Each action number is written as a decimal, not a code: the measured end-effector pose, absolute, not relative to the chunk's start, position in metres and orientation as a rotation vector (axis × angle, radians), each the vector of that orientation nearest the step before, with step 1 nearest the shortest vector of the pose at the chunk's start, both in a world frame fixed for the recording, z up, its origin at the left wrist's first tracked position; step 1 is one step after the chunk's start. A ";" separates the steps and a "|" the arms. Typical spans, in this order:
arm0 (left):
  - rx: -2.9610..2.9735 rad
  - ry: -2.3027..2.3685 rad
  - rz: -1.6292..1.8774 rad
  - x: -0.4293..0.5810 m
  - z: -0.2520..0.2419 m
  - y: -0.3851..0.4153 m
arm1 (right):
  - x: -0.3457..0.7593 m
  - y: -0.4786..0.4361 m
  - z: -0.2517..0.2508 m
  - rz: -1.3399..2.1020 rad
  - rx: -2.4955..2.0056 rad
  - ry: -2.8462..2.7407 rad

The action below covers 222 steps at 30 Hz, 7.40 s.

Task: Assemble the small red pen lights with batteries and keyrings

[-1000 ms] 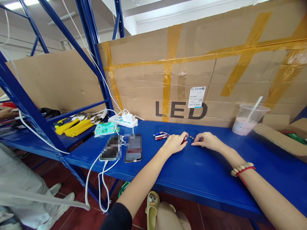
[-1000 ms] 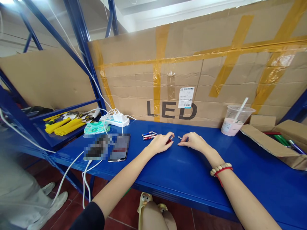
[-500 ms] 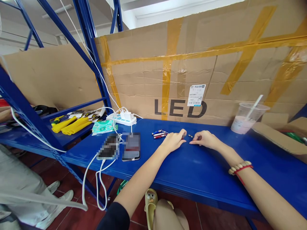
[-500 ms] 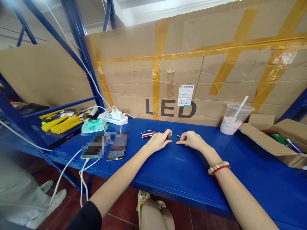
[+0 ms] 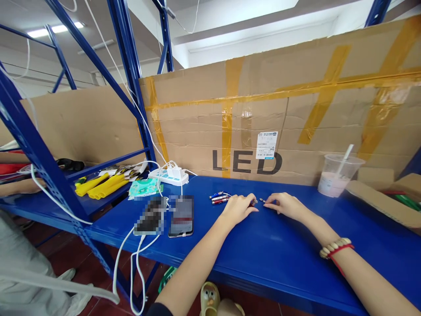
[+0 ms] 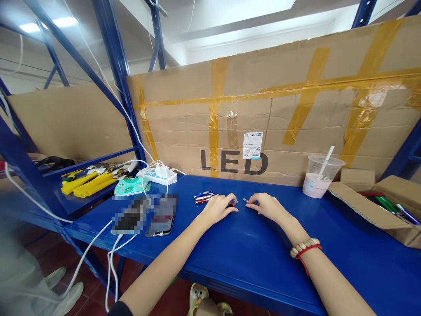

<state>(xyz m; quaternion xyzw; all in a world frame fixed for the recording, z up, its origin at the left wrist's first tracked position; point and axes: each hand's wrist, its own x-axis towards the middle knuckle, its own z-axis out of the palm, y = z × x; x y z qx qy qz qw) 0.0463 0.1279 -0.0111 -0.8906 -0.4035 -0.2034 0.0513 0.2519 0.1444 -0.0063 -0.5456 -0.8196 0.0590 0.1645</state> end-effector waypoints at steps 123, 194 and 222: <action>-2.512 -1.321 -0.744 0.049 -0.017 0.135 | 0.239 0.154 -0.031 -0.054 -1.453 -2.307; -2.539 -1.364 -0.808 0.047 -0.009 0.132 | 0.235 0.134 0.005 -0.016 -1.365 -1.669; -2.569 -1.337 -0.774 0.048 -0.011 0.131 | 0.245 0.136 0.001 0.110 -2.078 -1.765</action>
